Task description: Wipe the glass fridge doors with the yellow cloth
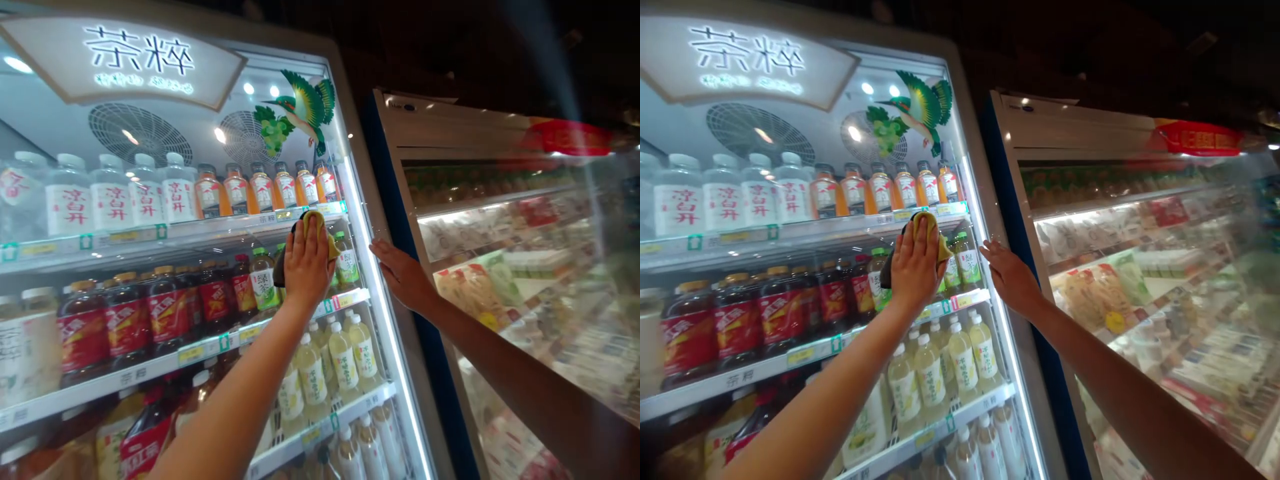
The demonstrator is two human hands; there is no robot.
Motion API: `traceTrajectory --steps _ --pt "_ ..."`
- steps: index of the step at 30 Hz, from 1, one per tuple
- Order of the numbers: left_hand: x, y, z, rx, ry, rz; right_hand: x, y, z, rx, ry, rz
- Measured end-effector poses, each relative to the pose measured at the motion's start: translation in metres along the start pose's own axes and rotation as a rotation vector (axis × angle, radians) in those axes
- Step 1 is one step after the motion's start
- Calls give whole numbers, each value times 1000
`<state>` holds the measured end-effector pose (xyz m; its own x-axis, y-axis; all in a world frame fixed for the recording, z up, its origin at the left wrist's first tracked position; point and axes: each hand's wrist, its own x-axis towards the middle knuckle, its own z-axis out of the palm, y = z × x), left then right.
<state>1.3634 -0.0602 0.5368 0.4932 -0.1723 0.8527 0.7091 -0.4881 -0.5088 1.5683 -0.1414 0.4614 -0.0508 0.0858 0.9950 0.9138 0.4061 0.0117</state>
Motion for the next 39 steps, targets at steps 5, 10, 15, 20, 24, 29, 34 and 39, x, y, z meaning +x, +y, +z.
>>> traceTrajectory --steps 5,10,15,20,24,29,34,39 --pt "-40 13 -1 6 -145 277 11 -15 12 42 17 30" --pt "-23 -28 -22 40 -133 131 17 -38 33 84 -13 9" --pt "-66 -47 -42 100 -58 -118 3 -49 41 50 -65 -98" --pt "-98 -35 -47 85 -208 155 5 -66 66 -24 -64 -150" --pt "-78 -72 -59 126 -157 -23 3 -79 89 -71 -23 -138" --pt "-102 -91 -71 178 -55 -291 -5 -84 104 -32 18 -99" --pt "-124 -74 -75 166 -245 15 -4 -96 120 28 183 -81" --pt "-107 -119 -89 198 -177 -145 -7 -115 133 20 226 -119"
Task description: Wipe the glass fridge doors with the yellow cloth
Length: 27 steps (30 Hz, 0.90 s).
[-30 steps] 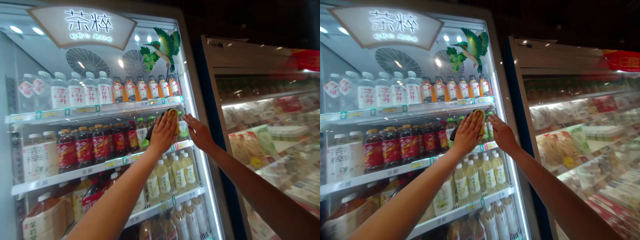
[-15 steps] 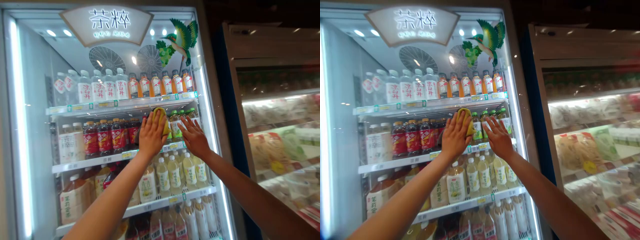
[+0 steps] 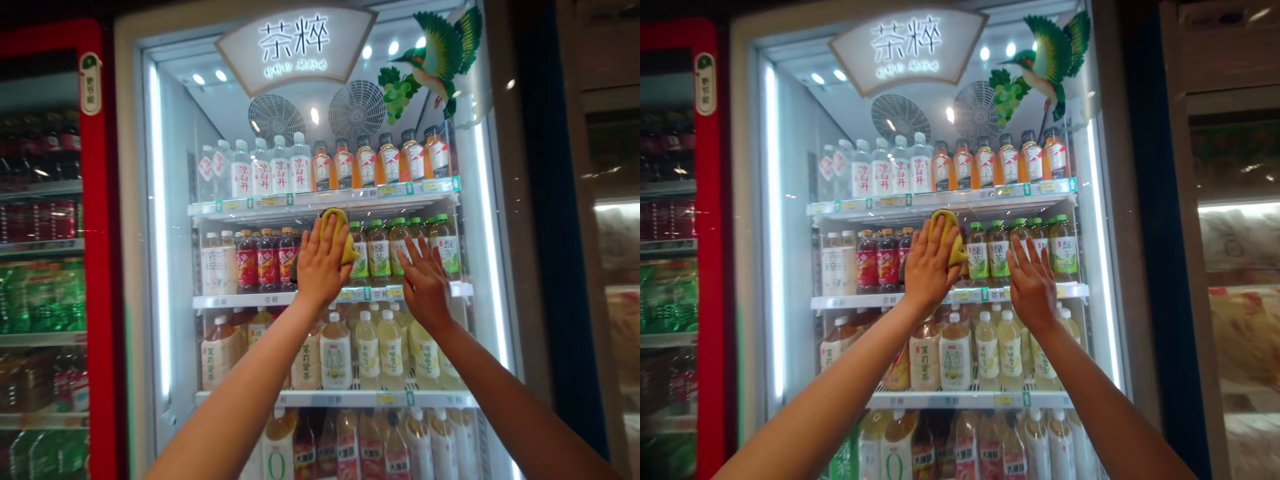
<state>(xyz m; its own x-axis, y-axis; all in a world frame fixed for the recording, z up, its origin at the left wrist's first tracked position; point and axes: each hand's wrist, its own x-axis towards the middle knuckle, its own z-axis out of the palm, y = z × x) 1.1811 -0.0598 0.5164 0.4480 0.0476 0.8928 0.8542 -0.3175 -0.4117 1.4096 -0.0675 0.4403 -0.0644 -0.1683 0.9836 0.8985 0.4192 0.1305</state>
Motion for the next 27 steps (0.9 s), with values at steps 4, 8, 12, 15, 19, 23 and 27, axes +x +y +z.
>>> traceTrajectory --steps 4,8,12,15,19,23,27 --pt "-22 -26 1 2 123 -216 -3 -17 5 5 -48 -94" --pt "-46 -25 1 -20 7 110 6 -39 18 28 -96 -197" --pt "-26 -48 -7 -40 -41 190 20 -60 31 30 -118 -232" --pt "-16 -82 -12 -39 55 -65 21 -70 35 7 -145 -230" --pt "-50 -96 -10 -26 143 -282 16 -80 36 -25 -163 -208" --pt "-77 -87 -10 -26 2 90 22 -94 44 -45 -177 -207" --pt "-53 -116 -19 -40 -33 121 34 -109 53 -60 -205 -201"
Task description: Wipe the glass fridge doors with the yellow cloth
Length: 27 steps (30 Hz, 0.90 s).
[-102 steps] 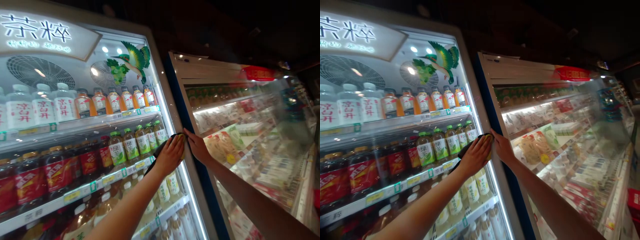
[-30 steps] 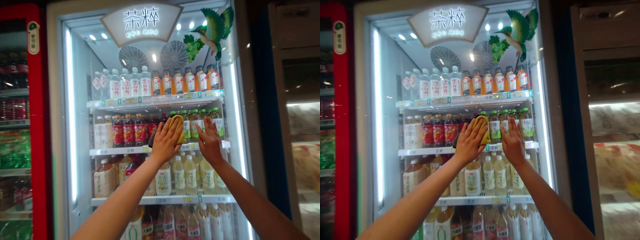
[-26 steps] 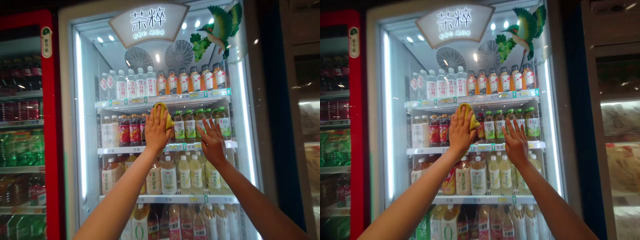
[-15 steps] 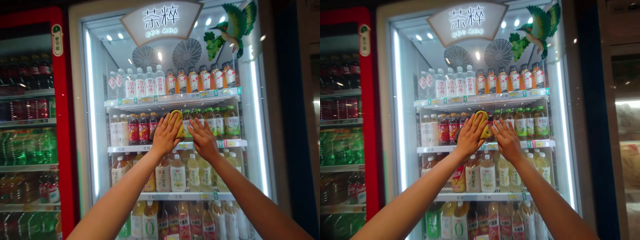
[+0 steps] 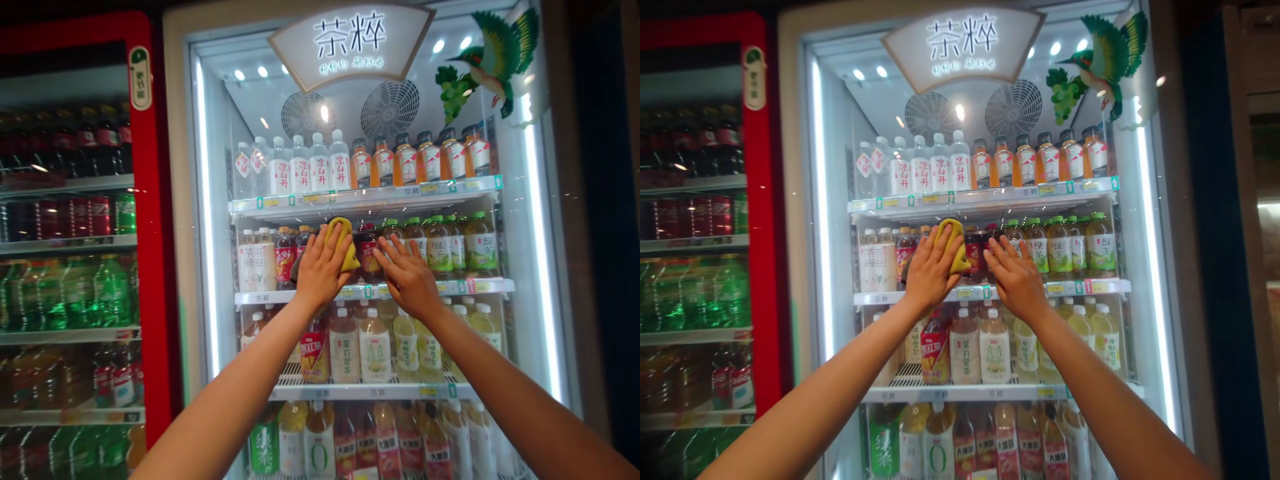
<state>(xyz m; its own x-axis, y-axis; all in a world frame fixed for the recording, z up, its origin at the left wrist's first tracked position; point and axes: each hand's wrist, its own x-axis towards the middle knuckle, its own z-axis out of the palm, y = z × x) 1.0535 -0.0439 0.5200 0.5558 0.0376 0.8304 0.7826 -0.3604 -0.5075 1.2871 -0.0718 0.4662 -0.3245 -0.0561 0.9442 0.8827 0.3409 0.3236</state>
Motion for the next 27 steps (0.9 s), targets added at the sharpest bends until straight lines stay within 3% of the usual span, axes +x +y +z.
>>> traceTrajectory --steps 2,5,7,9,11,13,15,18,21,24,27 --pt "5 -24 -6 -2 63 -188 4 -5 1 -6 -12 -7" --pt "-16 -38 -9 3 135 -409 8 -15 4 -13 -31 -27" --pt "-40 -30 -7 10 114 -380 11 -24 9 -20 -53 -32" --pt "-60 -17 -5 12 45 -225 15 -34 17 -37 -81 -23" --pt "-64 -13 -5 12 -15 -79 17 -42 26 -73 -100 -6" --pt "-54 -23 -7 12 -34 -30 17 -47 34 -118 -107 -1" --pt "-40 -44 -11 14 7 -115 15 -49 40 -154 -111 -6" --pt "-36 -73 -16 16 121 -378 11 -49 44 -171 -107 3" --pt "-59 -67 -15 21 142 -483 9 -50 42 -151 -110 24" --pt "-80 -36 -9 27 52 -312 9 -52 40 -116 -102 29" --pt "-65 -19 -7 10 -46 -35 9 -54 39 -93 -85 28"
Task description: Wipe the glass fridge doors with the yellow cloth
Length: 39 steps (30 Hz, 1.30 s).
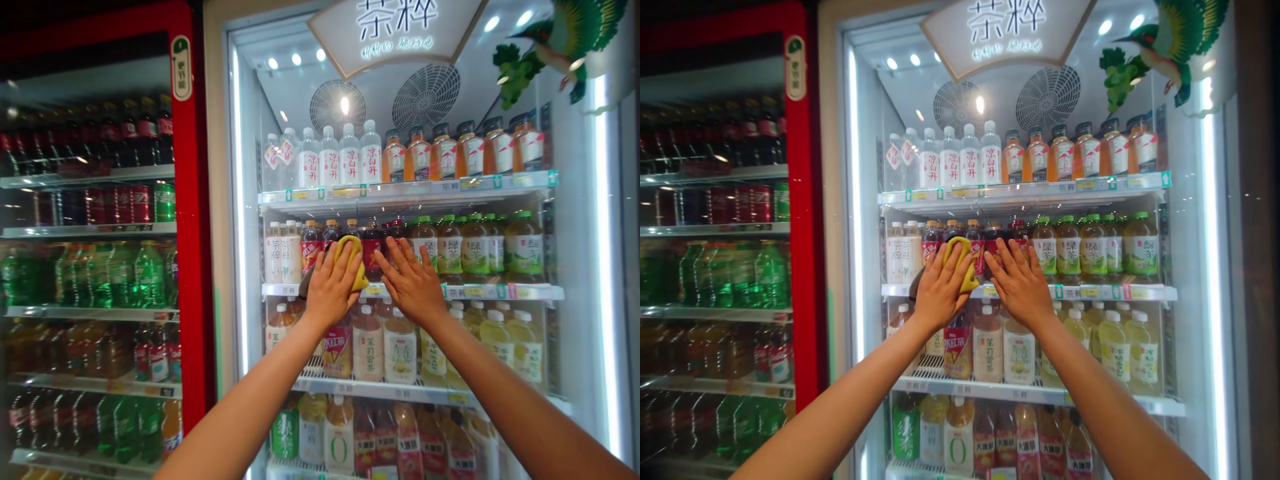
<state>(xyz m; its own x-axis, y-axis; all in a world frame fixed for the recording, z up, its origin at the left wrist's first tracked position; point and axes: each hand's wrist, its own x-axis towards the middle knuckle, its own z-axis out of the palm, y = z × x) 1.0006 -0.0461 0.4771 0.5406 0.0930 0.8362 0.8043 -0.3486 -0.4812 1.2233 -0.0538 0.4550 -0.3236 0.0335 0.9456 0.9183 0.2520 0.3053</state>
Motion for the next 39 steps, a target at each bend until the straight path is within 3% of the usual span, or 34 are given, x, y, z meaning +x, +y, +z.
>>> traceTrajectory --steps 2,4,6,8,10,11,13,16,20,23,27,29,33,35,37,39 --pt "27 -9 -4 -3 -6 34 0 0 0 1 3 2" --pt "53 -31 -12 -3 38 -72 0 0 0 -4 3 5" --pt "63 -53 -17 -3 96 -251 0 0 0 -6 0 6" --pt "50 -65 -19 3 155 -430 -1 0 0 -5 0 8" --pt "19 -64 -15 18 183 -515 -1 1 0 -7 5 7" --pt "2 -59 -13 25 165 -474 -1 1 1 -8 11 6" --pt "-25 -50 -9 15 68 -248 -2 1 1 -6 28 1" --pt "-31 -56 -11 11 -6 -76 -4 2 1 11 52 -10" --pt "-10 -90 -21 41 85 -303 -6 2 1 32 60 -19" --pt "-25 -98 -22 68 149 -451 -8 2 2 32 69 -26" --pt "-64 -90 -18 50 -3 -221 -8 2 2 22 73 -34" --pt "-63 -101 -21 38 -28 -171 -8 2 2 13 67 -36" --pt "-23 -144 -30 42 141 -392 -8 2 0 -15 49 -33" --pt "-14 -153 -31 43 192 -473 -8 2 0 -26 37 -30" --pt "-28 -146 -28 44 189 -476 -9 3 0 -22 26 -20" --pt "-63 -129 -25 44 124 -397 -9 4 1 -4 18 -6"
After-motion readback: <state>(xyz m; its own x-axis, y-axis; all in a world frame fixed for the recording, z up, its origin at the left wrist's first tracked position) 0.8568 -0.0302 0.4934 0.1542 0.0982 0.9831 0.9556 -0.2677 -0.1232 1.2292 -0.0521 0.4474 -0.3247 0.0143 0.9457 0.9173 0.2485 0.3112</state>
